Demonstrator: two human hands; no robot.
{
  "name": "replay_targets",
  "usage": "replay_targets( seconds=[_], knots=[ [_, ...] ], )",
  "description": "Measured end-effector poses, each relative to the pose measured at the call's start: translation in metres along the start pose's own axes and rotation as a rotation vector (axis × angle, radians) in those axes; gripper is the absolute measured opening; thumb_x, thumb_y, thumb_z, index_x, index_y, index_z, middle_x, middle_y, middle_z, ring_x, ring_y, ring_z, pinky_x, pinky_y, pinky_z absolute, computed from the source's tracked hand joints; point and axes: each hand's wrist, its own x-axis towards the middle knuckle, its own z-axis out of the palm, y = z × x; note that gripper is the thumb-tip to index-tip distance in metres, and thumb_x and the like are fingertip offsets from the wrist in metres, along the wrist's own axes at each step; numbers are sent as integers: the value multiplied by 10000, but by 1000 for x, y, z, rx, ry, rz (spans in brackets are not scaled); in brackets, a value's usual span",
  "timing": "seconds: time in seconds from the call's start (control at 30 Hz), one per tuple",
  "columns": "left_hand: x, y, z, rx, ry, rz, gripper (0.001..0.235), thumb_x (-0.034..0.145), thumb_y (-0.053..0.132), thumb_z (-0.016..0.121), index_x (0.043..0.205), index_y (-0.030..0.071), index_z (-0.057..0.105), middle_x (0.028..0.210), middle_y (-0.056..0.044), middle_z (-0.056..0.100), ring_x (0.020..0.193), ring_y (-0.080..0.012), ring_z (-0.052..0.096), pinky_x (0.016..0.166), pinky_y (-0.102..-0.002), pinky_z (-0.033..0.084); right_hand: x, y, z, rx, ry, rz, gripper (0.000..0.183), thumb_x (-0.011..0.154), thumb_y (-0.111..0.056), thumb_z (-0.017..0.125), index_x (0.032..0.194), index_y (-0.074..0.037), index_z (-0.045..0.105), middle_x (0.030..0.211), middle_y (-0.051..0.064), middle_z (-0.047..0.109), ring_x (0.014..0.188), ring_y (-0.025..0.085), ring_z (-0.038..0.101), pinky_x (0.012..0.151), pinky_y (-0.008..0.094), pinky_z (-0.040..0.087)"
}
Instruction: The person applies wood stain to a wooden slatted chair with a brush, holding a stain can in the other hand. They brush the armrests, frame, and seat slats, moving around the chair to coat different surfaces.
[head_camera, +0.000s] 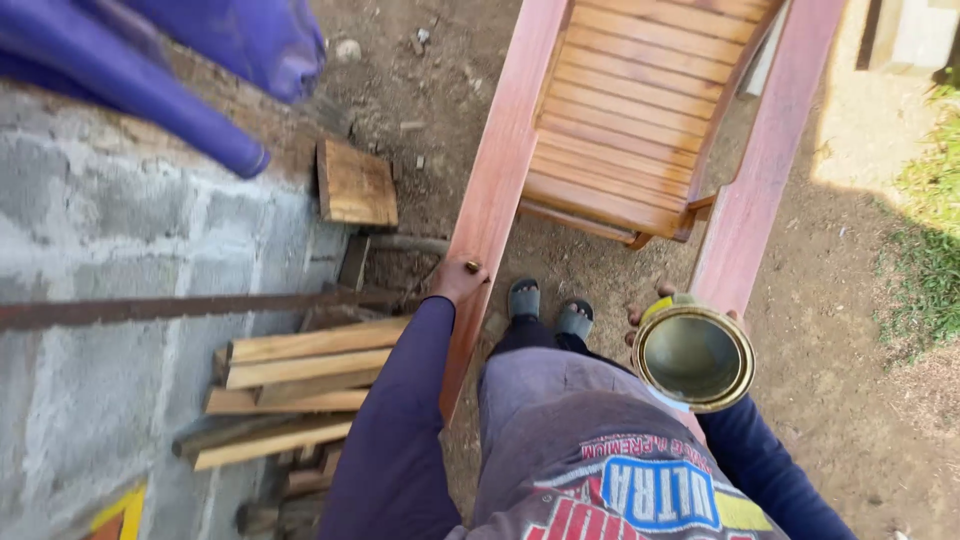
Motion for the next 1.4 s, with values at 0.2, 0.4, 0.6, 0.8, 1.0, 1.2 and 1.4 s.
replay_targets(
  seconds=[0.2,0.4,0.6,0.8,1.0,1.2,1.4],
  knots=[
    [86,82,-20,-50,-8,-9,155,814,278,737,901,161,788,1027,-117,757,921,-312,718,877,-411,568,-24,17,15,-132,178,-178,948,982,-679,596,1614,-24,332,1434,437,438,1253,595,512,965,713,496],
    [134,80,9,-21,214,103,226,875,314,717,1023,146,749,1128,-91,720,1020,-308,697,925,-404,548,-29,44,27,-12,130,-259,910,989,-642,589,1644,-64,332,1484,436,437,1289,605,508,1016,687,509],
    [56,68,-14,-53,130,183,233,866,264,719,1076,170,757,1140,-113,703,973,-334,695,876,-422,555,-20,43,-2,-67,132,-256,947,971,-679,595,1626,-39,353,1432,449,432,1254,620,502,971,701,515],
    [-32,-3,10,-206,188,403,190,873,210,703,1040,127,742,1067,-130,721,956,-343,708,852,-423,575,9,41,-6,32,-15,-149,909,969,-686,620,1609,-88,377,1461,438,433,1310,615,499,1006,719,508],
    [-92,-7,-52,163,-257,11,261,811,299,793,976,98,775,1037,-156,731,967,-345,688,876,-443,545,23,40,5,-47,23,-86,922,953,-682,627,1618,-98,368,1454,433,429,1282,611,500,996,700,502],
    [-40,-30,-74,-59,-310,-323,278,852,324,724,1017,100,739,993,-108,771,911,-221,751,865,-388,592,19,53,18,-91,61,-106,916,991,-693,604,1622,-76,360,1448,422,443,1280,590,514,1022,677,509],
    [43,8,-81,-206,-190,-366,249,882,300,689,985,73,701,985,-84,779,844,-196,742,795,-369,631,-2,68,27,-110,127,-146,896,992,-669,594,1621,-74,362,1441,418,445,1286,584,504,994,681,512]
  ],
)
